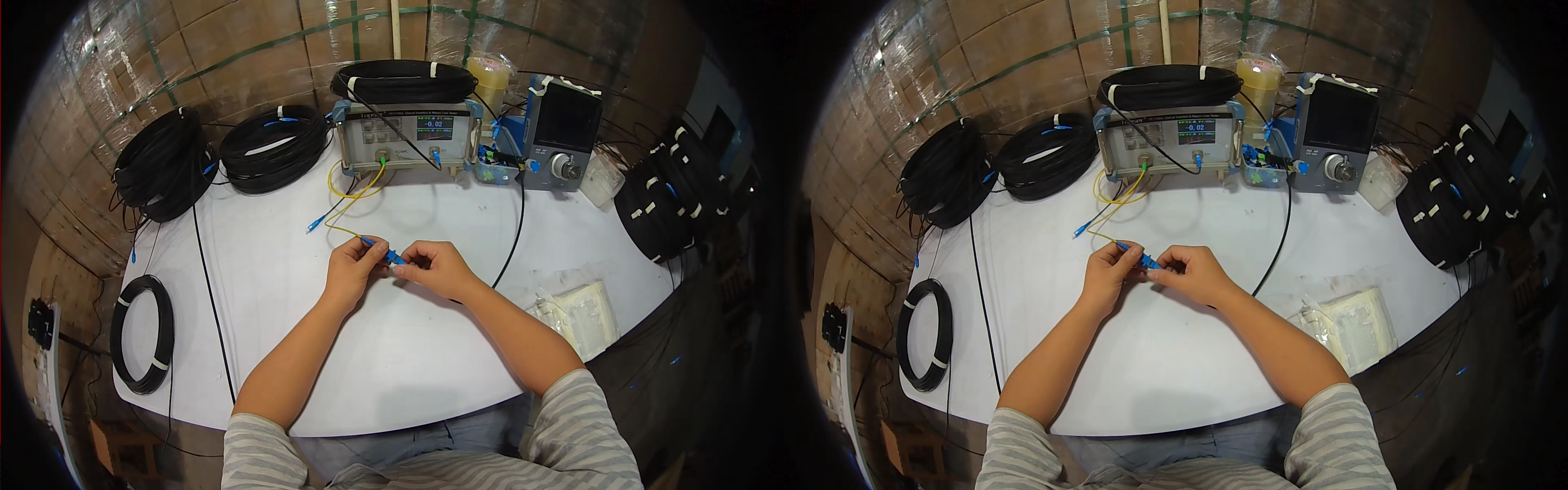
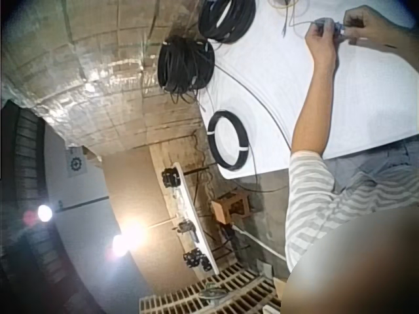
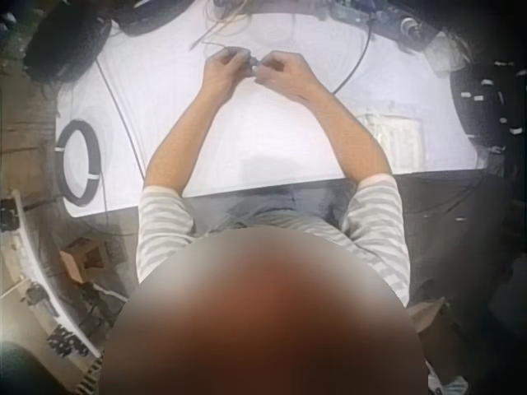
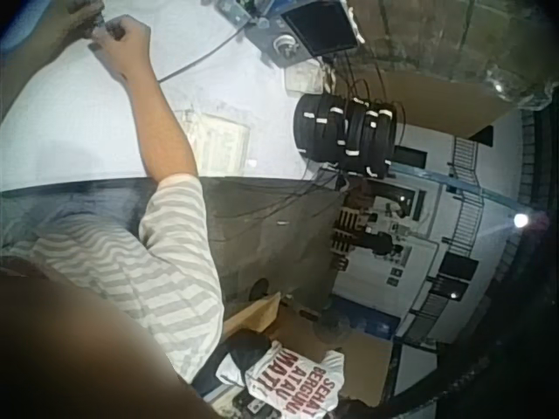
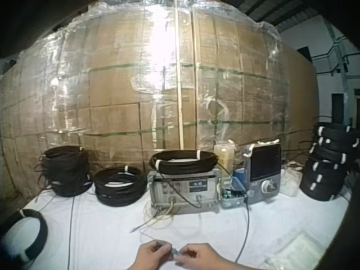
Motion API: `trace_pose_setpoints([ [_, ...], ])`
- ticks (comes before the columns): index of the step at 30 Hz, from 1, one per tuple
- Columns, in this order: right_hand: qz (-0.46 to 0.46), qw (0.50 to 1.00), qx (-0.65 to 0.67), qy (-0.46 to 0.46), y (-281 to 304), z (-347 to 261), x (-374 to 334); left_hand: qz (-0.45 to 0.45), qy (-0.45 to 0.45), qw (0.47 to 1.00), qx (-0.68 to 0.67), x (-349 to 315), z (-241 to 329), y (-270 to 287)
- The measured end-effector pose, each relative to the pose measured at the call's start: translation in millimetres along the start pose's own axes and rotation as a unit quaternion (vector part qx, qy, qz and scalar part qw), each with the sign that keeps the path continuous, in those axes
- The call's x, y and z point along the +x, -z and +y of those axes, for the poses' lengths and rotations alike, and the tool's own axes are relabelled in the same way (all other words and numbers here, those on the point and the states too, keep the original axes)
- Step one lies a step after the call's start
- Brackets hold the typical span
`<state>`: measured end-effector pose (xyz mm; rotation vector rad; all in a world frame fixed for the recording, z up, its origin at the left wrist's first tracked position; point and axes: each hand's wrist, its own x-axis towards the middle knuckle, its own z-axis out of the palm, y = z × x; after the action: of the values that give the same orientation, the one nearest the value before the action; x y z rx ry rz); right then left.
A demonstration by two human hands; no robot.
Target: Connecting and testing fiber optic cables using electronic measurement equipment.
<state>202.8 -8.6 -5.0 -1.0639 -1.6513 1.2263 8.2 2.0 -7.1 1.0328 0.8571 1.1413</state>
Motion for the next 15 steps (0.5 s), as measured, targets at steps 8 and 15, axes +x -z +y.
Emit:
trace_pose_setpoints([
  [8,0.01,1.0,-0.019,0.004,1.1,3.7,0.9,-0.018,0.012,1.0,0.003,0.2,3.0,0.9],
  [15,0.027,0.999,-0.032,0.004,-0.2,1.9,1.2,-0.025,0.016,1.0,0.0,0.3,4.2,1.2],
])
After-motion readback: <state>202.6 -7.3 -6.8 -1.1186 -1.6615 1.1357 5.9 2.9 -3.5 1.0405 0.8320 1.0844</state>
